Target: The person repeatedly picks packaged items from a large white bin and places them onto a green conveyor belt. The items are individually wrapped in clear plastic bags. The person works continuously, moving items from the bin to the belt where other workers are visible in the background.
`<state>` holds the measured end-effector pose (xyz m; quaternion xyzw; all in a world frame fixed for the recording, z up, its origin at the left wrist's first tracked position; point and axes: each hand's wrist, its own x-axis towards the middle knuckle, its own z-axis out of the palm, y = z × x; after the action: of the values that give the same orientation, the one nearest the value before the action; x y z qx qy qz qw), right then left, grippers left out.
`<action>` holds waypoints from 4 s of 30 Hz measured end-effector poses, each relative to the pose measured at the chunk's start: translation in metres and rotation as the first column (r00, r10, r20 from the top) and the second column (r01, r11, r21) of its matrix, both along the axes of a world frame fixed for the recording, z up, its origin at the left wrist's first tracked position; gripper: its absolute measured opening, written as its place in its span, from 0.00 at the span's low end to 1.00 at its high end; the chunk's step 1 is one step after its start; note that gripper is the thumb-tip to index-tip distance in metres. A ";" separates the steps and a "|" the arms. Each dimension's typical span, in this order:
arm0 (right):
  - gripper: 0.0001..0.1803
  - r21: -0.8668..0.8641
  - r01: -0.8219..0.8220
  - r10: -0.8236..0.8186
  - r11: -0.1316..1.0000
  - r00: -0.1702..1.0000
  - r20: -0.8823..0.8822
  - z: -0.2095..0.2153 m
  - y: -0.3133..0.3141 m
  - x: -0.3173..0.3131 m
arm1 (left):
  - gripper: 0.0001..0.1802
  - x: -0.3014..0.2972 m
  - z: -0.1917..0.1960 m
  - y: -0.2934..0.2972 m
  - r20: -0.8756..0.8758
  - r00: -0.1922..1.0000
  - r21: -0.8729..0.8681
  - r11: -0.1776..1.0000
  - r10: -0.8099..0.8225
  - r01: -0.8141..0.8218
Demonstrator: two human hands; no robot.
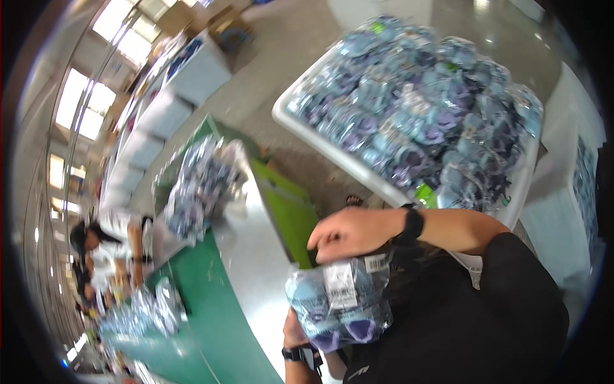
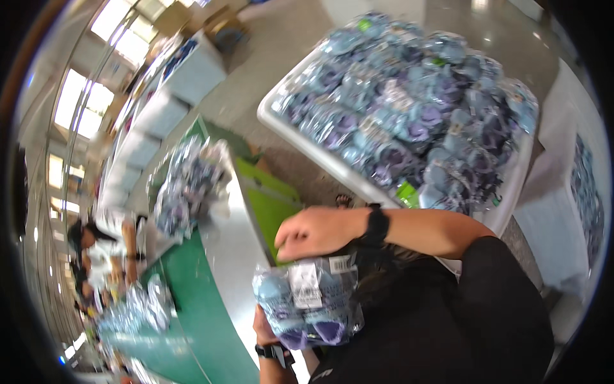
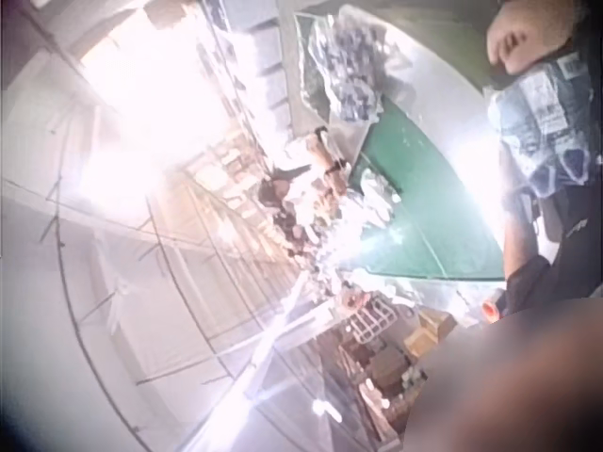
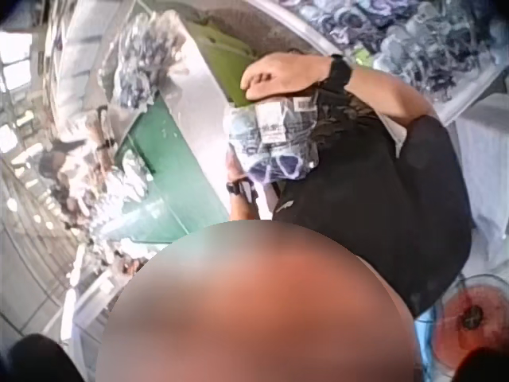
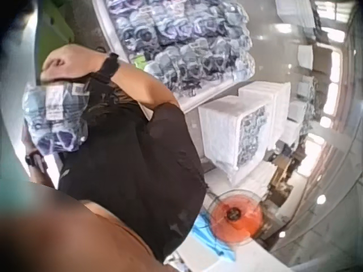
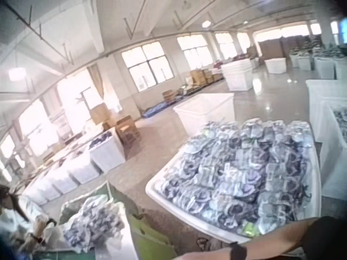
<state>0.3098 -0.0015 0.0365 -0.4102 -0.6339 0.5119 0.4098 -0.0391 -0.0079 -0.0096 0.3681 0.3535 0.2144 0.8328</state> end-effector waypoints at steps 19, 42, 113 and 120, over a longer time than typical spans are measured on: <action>0.17 -0.438 0.710 -0.831 0.551 0.516 -0.209 -0.055 0.013 0.217 | 0.30 -0.029 -0.034 0.030 -0.033 0.932 0.012 0.933 0.360 -0.360; 0.14 -0.439 0.489 -0.603 0.754 0.780 -0.166 -0.105 0.073 0.166 | 0.26 -0.065 -0.028 0.029 -0.142 0.855 0.123 0.866 0.499 -0.485; 0.15 -0.471 0.380 -0.500 0.796 0.851 -0.159 -0.118 0.005 0.051 | 0.37 -0.059 -0.002 0.045 0.184 0.834 0.126 0.829 0.521 -0.545; 0.21 -0.454 0.064 -0.193 0.889 0.951 -0.243 -0.073 0.009 0.020 | 0.42 -0.010 -0.005 0.016 0.078 0.934 -0.149 0.930 0.348 -0.335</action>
<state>0.3295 0.0076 -0.0366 -0.4565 -0.4079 0.6665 0.4255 -0.0494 0.0086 -0.0144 0.2329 0.3821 0.3508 0.8227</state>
